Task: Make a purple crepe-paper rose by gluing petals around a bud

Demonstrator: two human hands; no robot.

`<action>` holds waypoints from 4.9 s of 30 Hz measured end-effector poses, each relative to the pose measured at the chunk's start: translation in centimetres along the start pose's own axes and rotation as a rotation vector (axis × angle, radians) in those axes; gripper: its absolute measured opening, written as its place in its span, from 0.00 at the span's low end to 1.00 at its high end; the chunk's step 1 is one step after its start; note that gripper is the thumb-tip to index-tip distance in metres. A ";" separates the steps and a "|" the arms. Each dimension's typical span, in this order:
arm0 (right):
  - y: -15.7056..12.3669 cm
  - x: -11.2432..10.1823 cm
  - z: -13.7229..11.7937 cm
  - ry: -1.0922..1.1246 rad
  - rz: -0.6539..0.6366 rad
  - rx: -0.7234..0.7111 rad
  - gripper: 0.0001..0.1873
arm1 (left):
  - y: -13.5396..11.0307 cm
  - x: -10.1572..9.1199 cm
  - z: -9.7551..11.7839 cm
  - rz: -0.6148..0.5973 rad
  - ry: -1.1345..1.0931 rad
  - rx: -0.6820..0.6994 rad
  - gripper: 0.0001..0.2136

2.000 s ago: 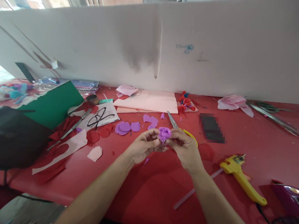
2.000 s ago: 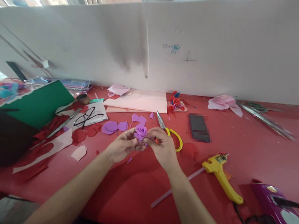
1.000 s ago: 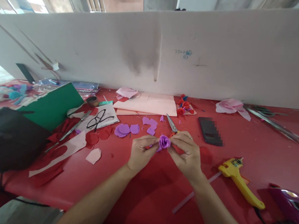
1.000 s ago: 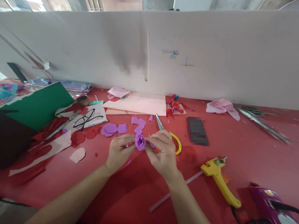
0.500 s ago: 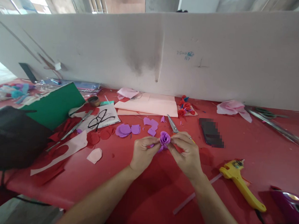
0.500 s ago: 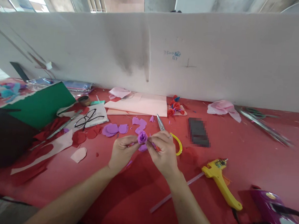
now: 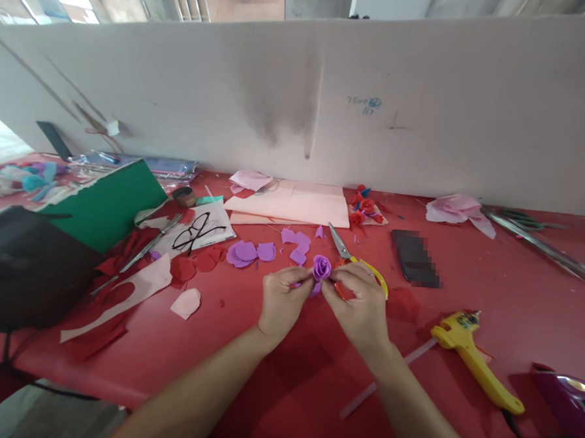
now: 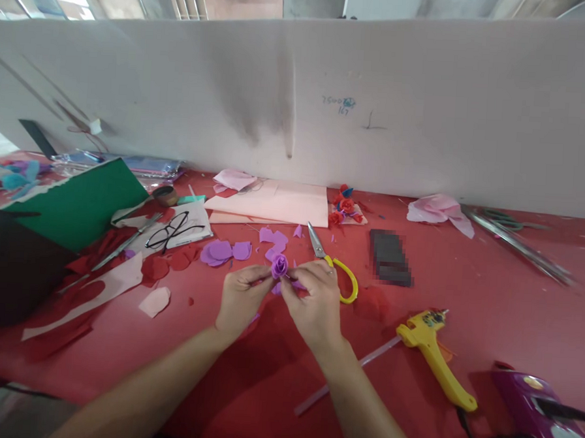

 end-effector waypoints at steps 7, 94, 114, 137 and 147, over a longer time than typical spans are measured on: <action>-0.2 0.2 0.1 0.106 -0.025 0.071 0.07 | -0.6 0.2 0.3 -0.006 0.102 0.059 0.08; 0.2 1.9 3.5 0.398 -0.304 0.306 0.06 | -0.1 1.8 -2.9 -0.056 -0.742 -0.608 0.14; -0.1 0.1 1.0 0.020 -0.075 0.178 0.04 | -0.5 1.1 -1.4 0.017 -0.457 -0.302 0.09; 0.3 0.9 0.3 0.049 -0.219 -0.018 0.09 | 0.7 1.6 -3.7 -0.105 -0.818 -0.593 0.13; 0.4 0.0 0.0 0.087 -0.131 0.085 0.08 | 0.2 2.0 -3.5 -0.036 -0.930 -0.592 0.11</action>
Point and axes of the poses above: each hand's wrist, its own y-axis towards the middle knuckle, its own x-axis out of the palm, z = x × y, the point moved 7 cm from there along y, towards the middle knuckle, and after that the axes turned 15 degrees about -y, right-handed, at the moved point
